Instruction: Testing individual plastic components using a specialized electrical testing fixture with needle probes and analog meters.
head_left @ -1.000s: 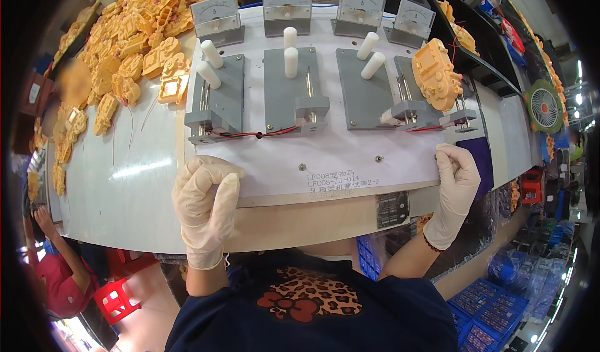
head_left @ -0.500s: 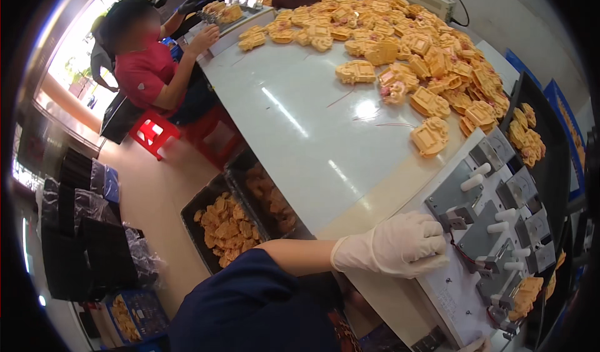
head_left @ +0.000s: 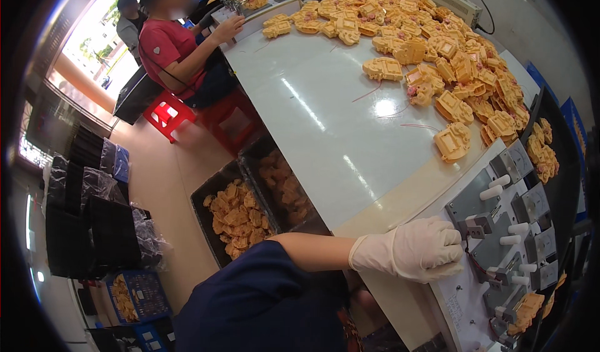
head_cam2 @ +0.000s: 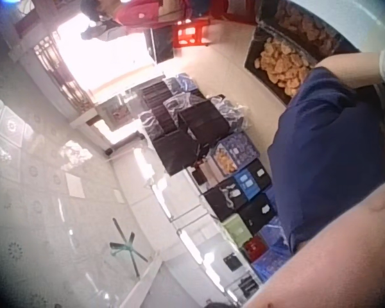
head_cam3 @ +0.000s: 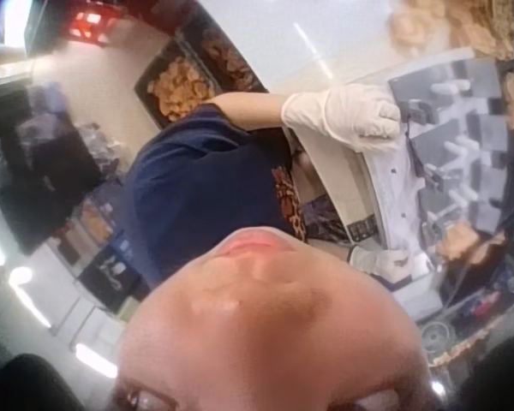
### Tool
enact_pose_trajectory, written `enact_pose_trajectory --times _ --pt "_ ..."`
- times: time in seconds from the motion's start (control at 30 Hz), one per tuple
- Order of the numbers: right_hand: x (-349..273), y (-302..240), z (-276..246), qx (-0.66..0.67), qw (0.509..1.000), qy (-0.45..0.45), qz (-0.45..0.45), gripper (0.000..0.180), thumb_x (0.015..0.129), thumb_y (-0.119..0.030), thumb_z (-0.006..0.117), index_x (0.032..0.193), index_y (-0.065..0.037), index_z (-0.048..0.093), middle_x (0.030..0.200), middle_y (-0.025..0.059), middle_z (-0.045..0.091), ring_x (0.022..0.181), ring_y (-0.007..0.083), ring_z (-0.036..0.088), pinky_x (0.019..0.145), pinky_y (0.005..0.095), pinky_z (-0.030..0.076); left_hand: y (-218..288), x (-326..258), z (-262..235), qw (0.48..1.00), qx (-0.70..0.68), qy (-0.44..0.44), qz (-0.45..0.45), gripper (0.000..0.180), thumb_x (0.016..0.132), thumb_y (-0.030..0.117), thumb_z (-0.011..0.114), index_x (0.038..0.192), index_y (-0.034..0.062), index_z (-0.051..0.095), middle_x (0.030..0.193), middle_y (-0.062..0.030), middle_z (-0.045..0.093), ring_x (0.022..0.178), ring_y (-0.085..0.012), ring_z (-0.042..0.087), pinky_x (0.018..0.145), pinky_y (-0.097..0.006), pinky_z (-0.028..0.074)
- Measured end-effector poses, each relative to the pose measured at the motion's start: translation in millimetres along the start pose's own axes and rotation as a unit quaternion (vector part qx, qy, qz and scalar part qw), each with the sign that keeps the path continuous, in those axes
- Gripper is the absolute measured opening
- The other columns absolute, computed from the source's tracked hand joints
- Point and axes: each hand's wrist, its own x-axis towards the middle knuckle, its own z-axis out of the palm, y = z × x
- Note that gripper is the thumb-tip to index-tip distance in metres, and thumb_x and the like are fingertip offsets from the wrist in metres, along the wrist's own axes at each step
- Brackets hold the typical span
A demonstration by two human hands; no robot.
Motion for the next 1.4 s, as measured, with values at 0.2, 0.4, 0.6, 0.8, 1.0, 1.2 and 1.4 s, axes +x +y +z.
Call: enact_pose_trajectory --times 0.2,0.4,0.6,0.8,1.0,1.2,1.4 --pt "-1 15 1 -0.039 0.998 0.005 -0.043 0.021 0.088 -0.019 0.072 0.081 0.0 0.07 0.074 0.0168 0.068 0.065 0.0323 0.065 0.061 0.0401 0.053 1 -1 -1 1.0 0.005 -0.016 -0.005 0.022 0.084 0.024 0.072 0.082 0.0068 0.06 0.083 -0.0083 0.056 0.079 -0.0277 0.059 0.071 -0.039 0.047" --pt "-4 25 3 -0.06 0.996 0.016 -0.057 0.025 0.089 -0.024 0.074 0.082 -0.001 0.07 0.075 0.0164 0.068 0.065 0.0332 0.065 0.061 0.0418 0.053 0 1 -2 1.0 0.0 -0.012 0.001 0.02 0.084 0.023 0.072 0.083 0.0072 0.06 0.083 -0.008 0.056 0.079 -0.0275 0.059 0.07 -0.039 0.047" --pt "-3 18 2 -0.035 0.999 0.008 -0.038 0.026 0.09 -0.026 0.074 0.082 -0.002 0.071 0.075 0.0154 0.068 0.065 0.0324 0.065 0.06 0.0417 0.053 0 1 -2 1.0 0.009 -0.011 0.005 0.02 0.083 0.022 0.073 0.082 0.0073 0.06 0.083 -0.0081 0.056 0.078 -0.0276 0.059 0.069 -0.039 0.047" --pt "-2 16 1 -0.029 0.999 0.007 -0.042 0.025 0.091 -0.026 0.073 0.081 -0.002 0.071 0.074 0.0144 0.068 0.065 0.0313 0.065 0.06 0.0399 0.054 -1 -1 1 1.0 0.005 -0.008 0.006 0.02 0.083 0.022 0.073 0.082 0.0075 0.059 0.082 -0.0079 0.056 0.078 -0.0274 0.059 0.068 -0.039 0.047" --pt "-3 18 2 -0.049 0.997 0.015 -0.06 0.024 0.091 -0.025 0.074 0.081 -0.003 0.071 0.075 0.0138 0.069 0.066 0.0308 0.066 0.061 0.04 0.054 -3 0 1 1.0 -0.004 0.015 0.026 0.025 0.083 0.021 0.076 0.081 0.0083 0.054 0.077 -0.0072 0.051 0.069 -0.0279 0.054 0.062 -0.04 0.042" --pt "-1 12 1 -0.048 0.998 0.005 -0.044 0.024 0.091 -0.024 0.072 0.081 -0.002 0.071 0.076 0.0151 0.069 0.067 0.0323 0.066 0.062 0.0408 0.055 -2 0 1 1.0 0.004 0.015 0.024 0.025 0.083 0.022 0.075 0.081 0.0085 0.054 0.077 -0.0073 0.051 0.07 -0.0278 0.054 0.062 -0.04 0.042" --pt "-1 11 1 -0.036 0.999 0.005 -0.027 0.025 0.091 -0.021 0.07 0.079 0.0 0.071 0.075 0.0168 0.069 0.067 0.0339 0.066 0.063 0.0417 0.055 -1 0 1 1.0 0.003 0.019 0.023 0.025 0.084 0.022 0.075 0.081 0.0082 0.054 0.077 -0.0075 0.051 0.07 -0.0279 0.054 0.062 -0.04 0.042"
